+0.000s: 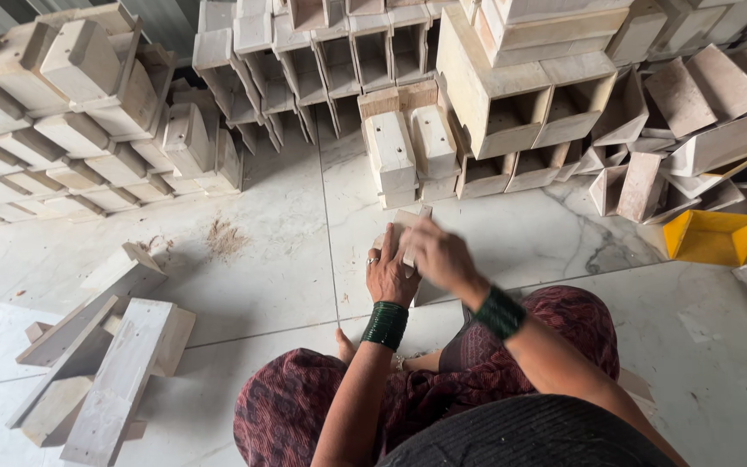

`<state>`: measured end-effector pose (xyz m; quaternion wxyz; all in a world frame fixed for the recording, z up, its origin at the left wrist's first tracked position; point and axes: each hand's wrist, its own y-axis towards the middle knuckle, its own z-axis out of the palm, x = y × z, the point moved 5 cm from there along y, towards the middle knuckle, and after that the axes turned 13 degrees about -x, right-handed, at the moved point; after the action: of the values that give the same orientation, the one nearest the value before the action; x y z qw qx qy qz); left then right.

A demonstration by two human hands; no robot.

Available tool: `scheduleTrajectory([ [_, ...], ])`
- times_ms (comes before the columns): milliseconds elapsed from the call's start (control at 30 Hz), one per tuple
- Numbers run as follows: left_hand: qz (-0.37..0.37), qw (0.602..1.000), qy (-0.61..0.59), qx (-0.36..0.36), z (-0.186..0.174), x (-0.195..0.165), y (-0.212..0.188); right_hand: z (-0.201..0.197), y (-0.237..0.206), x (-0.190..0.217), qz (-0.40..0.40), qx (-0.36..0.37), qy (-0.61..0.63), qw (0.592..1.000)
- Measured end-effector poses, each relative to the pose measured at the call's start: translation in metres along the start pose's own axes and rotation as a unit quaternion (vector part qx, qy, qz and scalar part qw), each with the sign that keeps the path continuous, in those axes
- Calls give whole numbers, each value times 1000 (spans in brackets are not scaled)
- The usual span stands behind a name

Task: The person sits on the floor assembling small wooden box-like objects, fitting small wooden blocks and panels into slots of a larger wooden piece by hand. They press pieces into place, reposition parts, and work on several wooden assemblies one after another.

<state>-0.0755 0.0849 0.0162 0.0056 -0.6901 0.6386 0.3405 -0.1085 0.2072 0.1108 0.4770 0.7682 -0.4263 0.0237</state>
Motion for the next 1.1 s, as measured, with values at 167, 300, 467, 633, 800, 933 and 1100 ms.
scheduleTrajectory([
  [167,30,996,-41,-71,-18,-8,0,-3,12,-16,54,-50,-49,996],
  [300,-16,1000,-9,7,-4,-2,2,5,3,-7,36,34,-31,998],
  [467,28,998,-11,-46,-2,-1,0,-2,2,-3,-11,0,-20,1000],
  [633,12,999,-22,-39,-10,-3,-2,-14,16,-19,38,-31,-94,994],
  [800,22,997,-10,-70,-12,-6,4,-19,11,-5,-4,-19,5,1000],
  [933,23,998,-25,-54,-11,-4,-1,-20,10,-4,-32,-20,-30,999],
  [1100,16,999,-24,-39,-11,-5,2,-17,6,-7,25,-31,-20,999],
])
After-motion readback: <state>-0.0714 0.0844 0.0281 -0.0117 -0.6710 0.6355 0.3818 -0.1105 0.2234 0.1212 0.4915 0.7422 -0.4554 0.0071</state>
